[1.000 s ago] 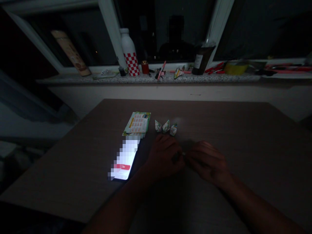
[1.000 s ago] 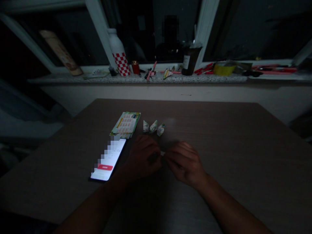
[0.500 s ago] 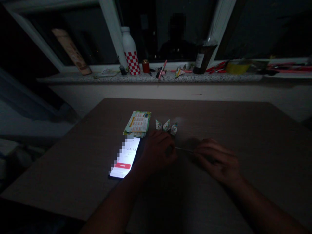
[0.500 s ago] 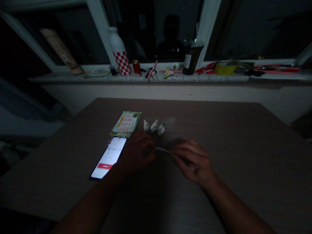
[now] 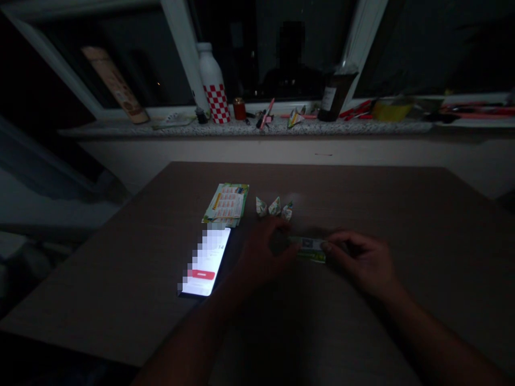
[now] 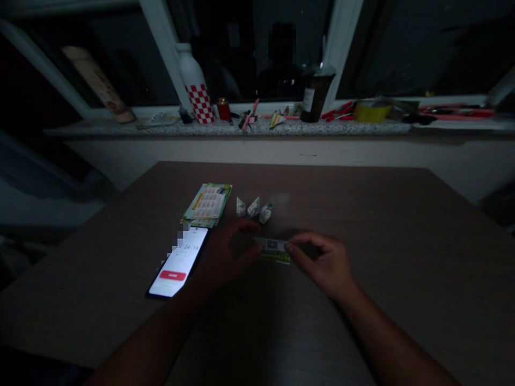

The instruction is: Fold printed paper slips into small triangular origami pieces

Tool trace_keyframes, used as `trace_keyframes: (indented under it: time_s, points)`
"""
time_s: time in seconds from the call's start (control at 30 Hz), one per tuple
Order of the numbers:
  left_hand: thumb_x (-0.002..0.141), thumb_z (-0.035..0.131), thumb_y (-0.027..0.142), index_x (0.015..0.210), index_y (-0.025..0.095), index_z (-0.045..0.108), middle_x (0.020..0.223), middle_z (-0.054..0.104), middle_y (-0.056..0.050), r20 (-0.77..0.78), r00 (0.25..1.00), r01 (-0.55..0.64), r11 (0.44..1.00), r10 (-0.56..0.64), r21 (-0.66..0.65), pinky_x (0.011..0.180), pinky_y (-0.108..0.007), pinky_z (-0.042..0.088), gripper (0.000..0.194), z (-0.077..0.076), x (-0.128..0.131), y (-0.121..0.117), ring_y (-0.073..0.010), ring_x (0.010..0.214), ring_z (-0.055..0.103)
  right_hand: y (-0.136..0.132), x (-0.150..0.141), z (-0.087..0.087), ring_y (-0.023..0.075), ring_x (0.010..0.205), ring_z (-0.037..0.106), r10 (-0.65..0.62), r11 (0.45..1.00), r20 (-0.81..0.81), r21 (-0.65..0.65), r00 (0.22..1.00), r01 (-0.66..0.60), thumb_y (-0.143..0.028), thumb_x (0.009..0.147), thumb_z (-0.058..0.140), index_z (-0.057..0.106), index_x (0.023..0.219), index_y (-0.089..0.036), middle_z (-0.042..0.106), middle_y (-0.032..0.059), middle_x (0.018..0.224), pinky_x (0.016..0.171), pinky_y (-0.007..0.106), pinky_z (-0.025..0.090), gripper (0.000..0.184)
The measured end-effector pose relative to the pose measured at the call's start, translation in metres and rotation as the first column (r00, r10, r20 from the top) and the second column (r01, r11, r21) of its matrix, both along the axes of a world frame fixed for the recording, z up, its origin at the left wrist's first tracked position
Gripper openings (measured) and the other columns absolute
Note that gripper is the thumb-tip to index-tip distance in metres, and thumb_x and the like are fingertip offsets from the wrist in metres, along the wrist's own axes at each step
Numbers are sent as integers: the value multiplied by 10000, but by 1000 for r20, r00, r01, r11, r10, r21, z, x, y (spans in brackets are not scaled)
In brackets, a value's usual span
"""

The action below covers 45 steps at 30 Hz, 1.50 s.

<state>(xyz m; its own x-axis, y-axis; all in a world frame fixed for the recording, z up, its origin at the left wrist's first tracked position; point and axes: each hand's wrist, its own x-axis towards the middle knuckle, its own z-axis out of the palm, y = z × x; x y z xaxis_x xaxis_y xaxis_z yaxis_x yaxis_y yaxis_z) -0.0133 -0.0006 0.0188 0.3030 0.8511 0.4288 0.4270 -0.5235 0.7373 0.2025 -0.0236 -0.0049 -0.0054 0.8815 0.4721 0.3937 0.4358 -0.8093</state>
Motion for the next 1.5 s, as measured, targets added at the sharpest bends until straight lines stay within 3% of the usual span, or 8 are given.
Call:
trace_keyframes:
  time_s: [0.17,0.4,0.6,0.7,0.97,1.23,1.43,1.5]
  points:
    - [807,621,334,794,160,671,729,671,-7,183,982,125,891,-49,-437,605,-263,473,181,-9,6,3,-146,662,609,1,-6,1,139,537,624,36,970,-248,-223,968,-93,-337,733,727,709,768,-169,702,27,647,468,228,489,173]
    - [745,671,325,779,147,664,721,665,-9,423,904,207,806,58,-554,621,-273,483,181,-21,7,11,-140,644,605,3,-9,-1,132,490,607,108,936,-313,-287,944,-202,-395,735,722,714,740,-149,701,41,621,438,228,471,246]
    - [777,620,256,775,177,668,727,675,-11,-55,990,112,960,-130,-258,626,-283,476,93,-13,7,1,-162,680,607,4,-7,-2,155,634,646,94,996,-35,-2,995,-94,-239,800,659,692,780,-188,701,42,718,567,258,525,64]
    - [798,615,250,880,194,657,843,697,-23,-85,986,131,986,-140,-102,702,-298,494,108,-12,11,-4,-169,772,629,3,-6,-1,151,668,633,142,975,127,152,982,-160,-144,804,633,670,833,-201,667,37,758,582,262,513,74]
    - [846,547,224,853,179,638,817,686,-36,-135,973,199,975,-185,96,723,-292,499,102,-16,11,-2,-166,785,634,1,-12,2,177,702,614,118,928,244,317,963,-194,-92,757,644,626,882,-205,636,47,778,619,312,510,169]
    - [863,479,129,858,151,613,806,665,-45,-271,926,347,873,-262,342,680,-276,467,136,-18,8,3,-145,725,590,5,-18,10,175,659,597,41,900,323,398,946,-175,-106,708,670,598,794,-209,633,28,711,621,326,474,152]
    - [876,467,146,864,156,604,808,656,-48,-248,923,370,856,-295,361,670,-272,462,137,-19,1,6,-145,744,588,9,-2,10,165,646,610,8,947,282,305,959,-98,-104,738,625,611,749,-209,639,9,695,625,314,478,107]
    - [864,492,141,881,154,614,825,662,-53,-251,927,354,870,-278,345,682,-277,466,124,-19,-3,6,-150,763,595,12,6,9,160,643,617,-90,961,228,276,970,24,-125,755,621,617,738,-213,640,4,694,600,289,484,90]
